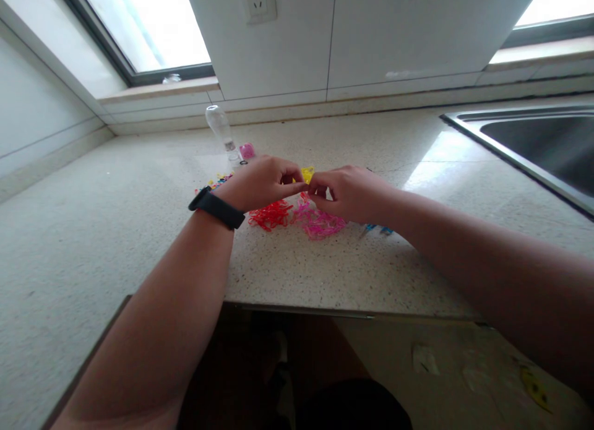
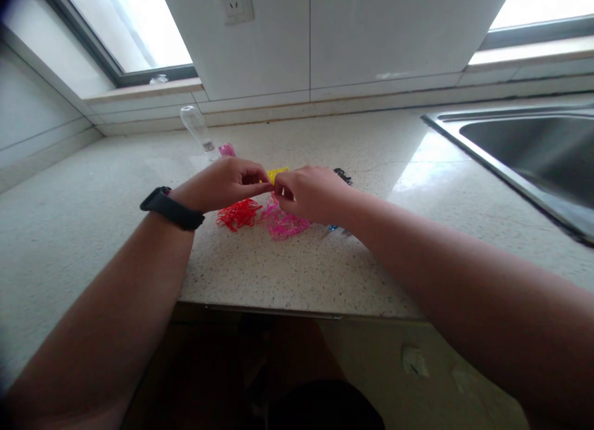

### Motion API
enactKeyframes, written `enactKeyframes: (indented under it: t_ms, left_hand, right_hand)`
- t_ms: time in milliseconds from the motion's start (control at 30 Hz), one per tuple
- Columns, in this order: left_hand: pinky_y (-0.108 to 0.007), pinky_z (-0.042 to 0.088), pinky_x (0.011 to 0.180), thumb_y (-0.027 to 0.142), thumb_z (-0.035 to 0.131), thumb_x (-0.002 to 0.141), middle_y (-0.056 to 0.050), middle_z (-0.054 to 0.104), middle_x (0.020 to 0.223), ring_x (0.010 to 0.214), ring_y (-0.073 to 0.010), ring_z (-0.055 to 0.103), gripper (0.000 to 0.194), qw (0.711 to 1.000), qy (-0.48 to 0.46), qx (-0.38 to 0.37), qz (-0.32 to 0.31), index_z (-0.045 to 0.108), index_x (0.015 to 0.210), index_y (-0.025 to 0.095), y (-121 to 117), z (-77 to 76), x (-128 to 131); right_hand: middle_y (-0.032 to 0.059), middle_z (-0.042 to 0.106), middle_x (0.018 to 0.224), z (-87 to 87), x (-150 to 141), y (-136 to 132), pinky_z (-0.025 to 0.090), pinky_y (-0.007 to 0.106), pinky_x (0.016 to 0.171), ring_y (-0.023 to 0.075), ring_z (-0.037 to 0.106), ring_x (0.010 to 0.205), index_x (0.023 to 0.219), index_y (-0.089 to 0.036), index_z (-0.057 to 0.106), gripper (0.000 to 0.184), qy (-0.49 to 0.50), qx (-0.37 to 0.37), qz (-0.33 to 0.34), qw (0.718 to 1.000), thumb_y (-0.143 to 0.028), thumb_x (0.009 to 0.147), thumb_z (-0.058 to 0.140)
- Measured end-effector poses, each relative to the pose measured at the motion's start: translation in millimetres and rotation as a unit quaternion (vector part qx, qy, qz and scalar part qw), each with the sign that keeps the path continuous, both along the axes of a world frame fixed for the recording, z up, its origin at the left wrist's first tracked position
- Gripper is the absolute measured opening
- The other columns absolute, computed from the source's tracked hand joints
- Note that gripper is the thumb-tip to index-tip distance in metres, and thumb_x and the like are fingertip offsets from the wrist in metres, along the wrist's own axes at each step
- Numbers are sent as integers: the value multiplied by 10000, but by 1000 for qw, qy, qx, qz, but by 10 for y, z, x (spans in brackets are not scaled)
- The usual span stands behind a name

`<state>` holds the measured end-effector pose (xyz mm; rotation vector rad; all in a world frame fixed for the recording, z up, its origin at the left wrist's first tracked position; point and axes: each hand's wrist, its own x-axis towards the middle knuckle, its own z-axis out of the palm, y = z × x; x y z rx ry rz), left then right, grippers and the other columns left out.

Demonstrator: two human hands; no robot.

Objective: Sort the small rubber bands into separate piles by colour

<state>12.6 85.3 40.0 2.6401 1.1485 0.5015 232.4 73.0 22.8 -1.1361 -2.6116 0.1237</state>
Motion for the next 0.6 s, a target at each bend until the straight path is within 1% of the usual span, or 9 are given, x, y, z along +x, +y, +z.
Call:
enactKeyframes:
  t_ms: [167,300,433,600]
  left_hand:
    - [-256,295,554,370,632,913,-12,649,648,581,-100,497,262,999,30,-19,-14,753,849,147,-13,15,26]
    - [-263,299,579,347,614,919,-17,659,658,586,-100,487,257,999,44,-14,-14,762,875,142,-34,41,43]
    - [-270,287,589,325,603,921,-16,659,663,580,-102,471,244,998,60,-8,-14,770,919,146,-62,74,58]
    - [-274,287,593,308,612,914,-19,668,677,589,-110,485,228,997,79,-13,-12,775,943,151,-100,122,82]
  right_hand:
    - [53,721,841,-20,3,25,301,312,616,180,587,697,934,-213,700,204,-71,0,31,997,-329,897,537]
    - [53,718,866,-31,15,52,290,311,616,181,581,702,945,-209,662,178,-97,-9,57,994,-314,891,529]
    - [61,703,851,-8,17,36,283,316,611,180,557,671,914,-203,622,159,-116,-17,60,991,-317,901,511]
    - [85,696,876,24,11,8,305,328,631,197,569,697,918,-197,597,186,-134,-22,65,989,-332,936,470]
